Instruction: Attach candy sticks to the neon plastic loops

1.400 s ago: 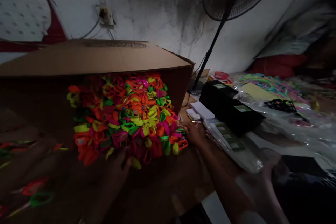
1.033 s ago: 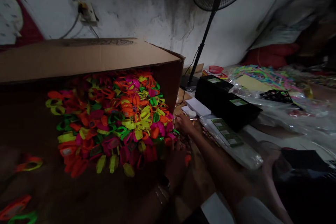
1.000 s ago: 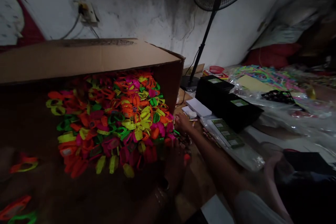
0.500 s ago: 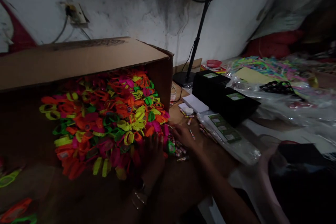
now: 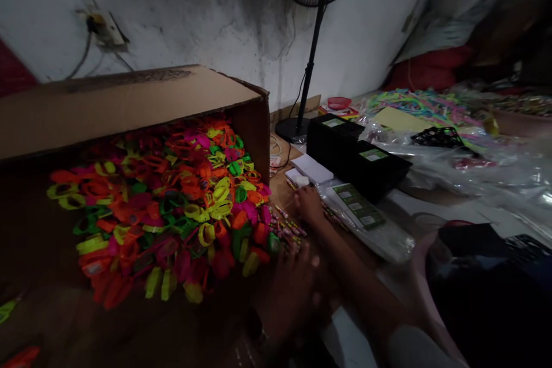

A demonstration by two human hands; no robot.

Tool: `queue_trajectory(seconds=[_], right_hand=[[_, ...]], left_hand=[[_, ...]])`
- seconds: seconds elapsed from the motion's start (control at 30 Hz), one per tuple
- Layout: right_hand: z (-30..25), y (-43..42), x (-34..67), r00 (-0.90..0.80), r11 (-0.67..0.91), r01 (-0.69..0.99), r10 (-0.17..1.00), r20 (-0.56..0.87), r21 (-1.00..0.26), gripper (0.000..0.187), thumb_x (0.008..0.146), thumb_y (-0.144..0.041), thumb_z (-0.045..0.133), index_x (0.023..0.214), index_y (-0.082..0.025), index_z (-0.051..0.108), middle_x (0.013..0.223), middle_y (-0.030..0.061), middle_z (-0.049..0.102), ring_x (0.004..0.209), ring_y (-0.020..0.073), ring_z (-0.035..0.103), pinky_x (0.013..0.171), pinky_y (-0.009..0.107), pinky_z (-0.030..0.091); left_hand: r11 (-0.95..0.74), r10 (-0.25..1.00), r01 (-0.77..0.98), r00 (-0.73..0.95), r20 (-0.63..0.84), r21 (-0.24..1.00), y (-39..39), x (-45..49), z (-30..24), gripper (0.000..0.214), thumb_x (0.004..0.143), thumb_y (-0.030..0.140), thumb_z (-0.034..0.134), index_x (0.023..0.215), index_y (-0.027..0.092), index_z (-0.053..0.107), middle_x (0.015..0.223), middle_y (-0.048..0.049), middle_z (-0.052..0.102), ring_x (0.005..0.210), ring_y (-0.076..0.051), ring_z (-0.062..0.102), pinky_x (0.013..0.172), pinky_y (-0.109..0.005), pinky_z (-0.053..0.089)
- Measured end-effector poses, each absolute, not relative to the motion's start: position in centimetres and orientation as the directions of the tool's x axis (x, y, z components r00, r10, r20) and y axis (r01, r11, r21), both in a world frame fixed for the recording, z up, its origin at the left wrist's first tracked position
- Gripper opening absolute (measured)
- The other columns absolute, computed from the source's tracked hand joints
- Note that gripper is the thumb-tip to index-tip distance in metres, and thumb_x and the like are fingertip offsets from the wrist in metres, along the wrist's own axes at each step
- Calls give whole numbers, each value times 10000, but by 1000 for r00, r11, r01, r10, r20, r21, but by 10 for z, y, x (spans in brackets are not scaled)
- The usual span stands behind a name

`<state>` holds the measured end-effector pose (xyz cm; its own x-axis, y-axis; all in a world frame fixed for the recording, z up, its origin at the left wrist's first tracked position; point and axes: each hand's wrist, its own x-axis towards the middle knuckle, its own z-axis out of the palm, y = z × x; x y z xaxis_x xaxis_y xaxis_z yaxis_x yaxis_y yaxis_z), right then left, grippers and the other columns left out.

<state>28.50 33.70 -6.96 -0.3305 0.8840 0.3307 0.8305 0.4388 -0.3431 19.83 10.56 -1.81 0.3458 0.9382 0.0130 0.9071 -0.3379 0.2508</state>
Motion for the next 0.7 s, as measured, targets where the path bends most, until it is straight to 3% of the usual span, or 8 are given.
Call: queue_trajectory(seconds=[0.13, 0.3, 0.4, 0.53, 0.63, 0.7], right_hand=[[-59, 359, 260, -406, 500, 799, 858, 314, -334, 298, 924, -293, 588, 1188, -155, 586, 1286, 95, 562, 1192, 252, 530, 1009, 494, 432], [-58, 366, 247, -370, 459, 802, 884, 286, -383, 249, 934, -308, 580, 1125, -152, 612, 1186, 84, 612, 1070, 215, 599, 920, 439, 508], [-60, 363, 247, -302, 408, 801, 907, 293, -438, 257, 940, -313, 569, 1140, -156, 603, 1180, 85, 610, 1057, 213, 601, 913, 437, 510], [-68, 342, 257, -284, 414, 743, 907, 312, -526, 259, 933, -304, 580, 1136, -145, 602, 1104, 71, 637, 979, 193, 626, 867, 404, 525], [-78, 317, 285, -269, 419, 707, 904, 331, -569, 208, 914, -258, 593, 1086, -143, 622, 997, 44, 669, 873, 165, 644, 819, 363, 530], [-84, 304, 311, -193, 383, 717, 912, 362, -583, 214, 910, -184, 538, 1103, -128, 615, 1018, 78, 676, 915, 191, 641, 857, 391, 514]], left_hand=[[-326, 945, 937, 322, 51, 126, 110, 212, -52, 417, 957, 189, 399, 1351, 179, 533, 1545, -91, 345, 1432, -336, 283, 1155, -554, 310], [-342, 933, 939, 337, 124, 22, 119, 196, -69, 370, 962, 194, 412, 1292, 184, 578, 1478, -90, 455, 1394, -329, 366, 1127, -553, 359], [-347, 925, 936, 331, 185, 57, 124, 190, -62, 364, 956, 183, 418, 1274, 198, 596, 1444, -93, 501, 1373, -318, 408, 1136, -556, 343], [-208, 954, 961, 157, 256, 184, 141, 175, -37, 386, 860, 103, 505, 1218, 171, 631, 1436, -114, 508, 1399, -320, 361, 1161, -547, 304], [-119, 968, 965, 60, 244, 235, 171, 156, -22, 429, 816, 27, 437, 1186, 121, 632, 1370, -159, 554, 1309, -289, 481, 1107, -495, 392], [-131, 973, 960, 77, 219, 246, 196, 147, -19, 453, 775, -19, 413, 1151, 102, 635, 1261, -170, 622, 1195, -256, 574, 1044, -438, 458]])
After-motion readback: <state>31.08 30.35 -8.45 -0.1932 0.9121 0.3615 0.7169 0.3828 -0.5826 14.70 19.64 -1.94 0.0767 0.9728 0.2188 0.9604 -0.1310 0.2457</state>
